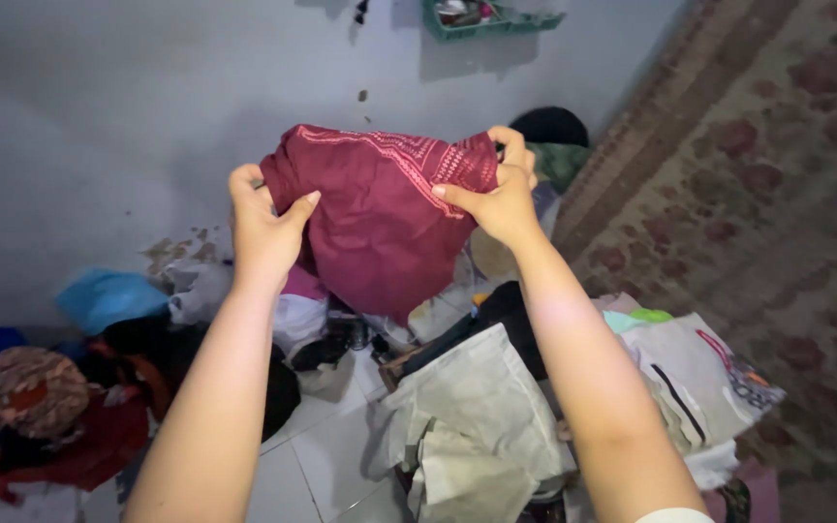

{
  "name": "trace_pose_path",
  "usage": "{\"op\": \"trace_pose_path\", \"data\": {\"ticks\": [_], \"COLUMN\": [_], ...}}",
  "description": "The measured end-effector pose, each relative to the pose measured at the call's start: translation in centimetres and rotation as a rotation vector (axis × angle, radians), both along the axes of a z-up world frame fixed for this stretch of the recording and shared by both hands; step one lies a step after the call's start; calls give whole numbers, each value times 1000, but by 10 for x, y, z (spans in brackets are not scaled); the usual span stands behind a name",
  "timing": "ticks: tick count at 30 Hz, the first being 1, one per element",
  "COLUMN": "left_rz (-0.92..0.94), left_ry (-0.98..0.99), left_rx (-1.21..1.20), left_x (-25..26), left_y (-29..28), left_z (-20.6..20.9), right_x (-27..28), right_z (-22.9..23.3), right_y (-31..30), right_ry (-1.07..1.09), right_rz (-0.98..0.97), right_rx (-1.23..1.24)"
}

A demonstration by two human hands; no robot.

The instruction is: Organizing and stacking folded clothes into a wardrobe.

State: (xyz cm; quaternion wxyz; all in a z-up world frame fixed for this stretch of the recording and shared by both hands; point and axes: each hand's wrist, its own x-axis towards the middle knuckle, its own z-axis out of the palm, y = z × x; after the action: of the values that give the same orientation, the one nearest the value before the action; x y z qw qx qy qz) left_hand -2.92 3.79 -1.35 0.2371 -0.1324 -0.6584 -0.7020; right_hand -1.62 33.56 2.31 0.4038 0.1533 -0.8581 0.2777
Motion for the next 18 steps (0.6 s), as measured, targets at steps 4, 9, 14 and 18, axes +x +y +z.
{"op": "trace_pose_path", "data": {"ticks": [4, 9, 14, 18], "left_rz": [165, -5, -173, -219], "left_ry": [233, 203, 189, 84], "left_rx": [-169, -97, -205, -340], "left_x": [-8, 6, 31, 38], "left_y": [-29, -41, -40, -37], "left_z": [-23, -15, -4, -12], "right_x": [-8, -13, -20, -11], "right_z": [2, -3, -21, -35], "right_y": [-10, -28, -24, -31], "right_ry": [153, -487, -812, -843], "right_rz": [201, 755, 988, 816], "right_rx": [10, -776, -820, -521]}}
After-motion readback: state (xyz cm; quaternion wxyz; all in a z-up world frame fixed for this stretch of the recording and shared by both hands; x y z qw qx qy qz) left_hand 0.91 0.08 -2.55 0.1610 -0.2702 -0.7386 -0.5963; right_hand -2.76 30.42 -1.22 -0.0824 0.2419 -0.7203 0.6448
